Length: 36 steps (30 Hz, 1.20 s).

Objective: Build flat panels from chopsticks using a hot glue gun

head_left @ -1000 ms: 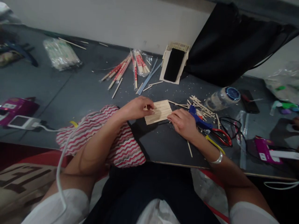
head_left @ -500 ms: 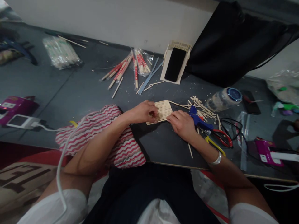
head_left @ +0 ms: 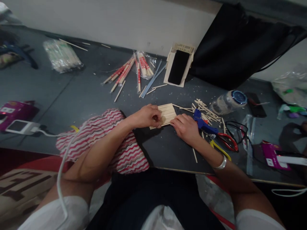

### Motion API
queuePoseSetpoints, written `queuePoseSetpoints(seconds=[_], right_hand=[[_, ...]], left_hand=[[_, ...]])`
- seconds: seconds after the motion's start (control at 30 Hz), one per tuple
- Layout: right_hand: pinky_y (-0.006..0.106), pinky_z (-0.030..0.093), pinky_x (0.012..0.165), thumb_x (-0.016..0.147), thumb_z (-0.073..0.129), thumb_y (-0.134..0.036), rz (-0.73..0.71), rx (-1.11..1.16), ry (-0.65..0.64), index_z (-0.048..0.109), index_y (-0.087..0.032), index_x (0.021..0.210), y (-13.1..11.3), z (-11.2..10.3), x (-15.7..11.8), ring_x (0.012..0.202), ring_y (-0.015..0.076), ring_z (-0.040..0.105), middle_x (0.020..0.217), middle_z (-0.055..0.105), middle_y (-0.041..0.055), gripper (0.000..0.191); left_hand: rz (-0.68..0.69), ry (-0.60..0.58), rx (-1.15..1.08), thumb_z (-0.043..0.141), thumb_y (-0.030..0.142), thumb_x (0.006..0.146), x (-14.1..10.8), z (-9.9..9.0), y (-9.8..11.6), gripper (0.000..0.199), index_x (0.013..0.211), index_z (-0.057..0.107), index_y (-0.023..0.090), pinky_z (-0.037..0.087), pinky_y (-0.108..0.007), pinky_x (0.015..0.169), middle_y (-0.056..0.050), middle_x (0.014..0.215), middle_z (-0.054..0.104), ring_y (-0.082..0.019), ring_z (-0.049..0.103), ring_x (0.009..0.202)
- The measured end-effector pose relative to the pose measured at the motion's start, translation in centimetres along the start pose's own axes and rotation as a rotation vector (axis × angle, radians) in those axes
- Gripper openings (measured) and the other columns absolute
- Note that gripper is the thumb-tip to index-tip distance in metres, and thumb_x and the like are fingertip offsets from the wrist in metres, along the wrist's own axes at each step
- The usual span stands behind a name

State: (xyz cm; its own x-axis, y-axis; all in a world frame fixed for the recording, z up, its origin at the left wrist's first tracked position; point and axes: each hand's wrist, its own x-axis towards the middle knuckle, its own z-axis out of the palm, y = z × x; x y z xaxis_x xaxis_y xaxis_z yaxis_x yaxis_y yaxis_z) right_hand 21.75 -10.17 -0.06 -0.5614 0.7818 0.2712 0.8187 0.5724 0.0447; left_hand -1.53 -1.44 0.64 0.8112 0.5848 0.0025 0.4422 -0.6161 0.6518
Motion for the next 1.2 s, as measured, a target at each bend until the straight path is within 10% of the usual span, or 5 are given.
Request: queuePoseSetpoints(seconds=[0.8,1.2], right_hand=[[0.035,0.039,0.074,0.103,0.049,-0.027,0.182,0.043,0.132,0.075,-0.020,0.093,1.3,-1.2,-0.6,0.085,0.0225,0.058,0.087,0.070,0.0080,0.028],[0.037,0.030,0.073,0.098,0.060,-0.030,0.239,0.058,-0.002,0.075,-0.024,0.083,2.0,-1.0,-1.2,0.082,0.0230,0.056,0.082,0.072,0.0052,0.022]], left_hand=[[0.008,-0.032,-0.015,0.076,0.031,0.076,0.0,0.0,-0.4,0.016,0.072,0.066,0.020,0.036,-0.030,0.089,0.001,0.083,0.058,-0.017,0.054,0.087],[-0.002,-0.044,0.000,0.073,0.038,0.081,-0.3,-0.2,-0.5,0.019,0.074,0.067,0.021,0.037,-0.032,0.088,0.000,0.085,0.058,-0.018,0.054,0.085]])
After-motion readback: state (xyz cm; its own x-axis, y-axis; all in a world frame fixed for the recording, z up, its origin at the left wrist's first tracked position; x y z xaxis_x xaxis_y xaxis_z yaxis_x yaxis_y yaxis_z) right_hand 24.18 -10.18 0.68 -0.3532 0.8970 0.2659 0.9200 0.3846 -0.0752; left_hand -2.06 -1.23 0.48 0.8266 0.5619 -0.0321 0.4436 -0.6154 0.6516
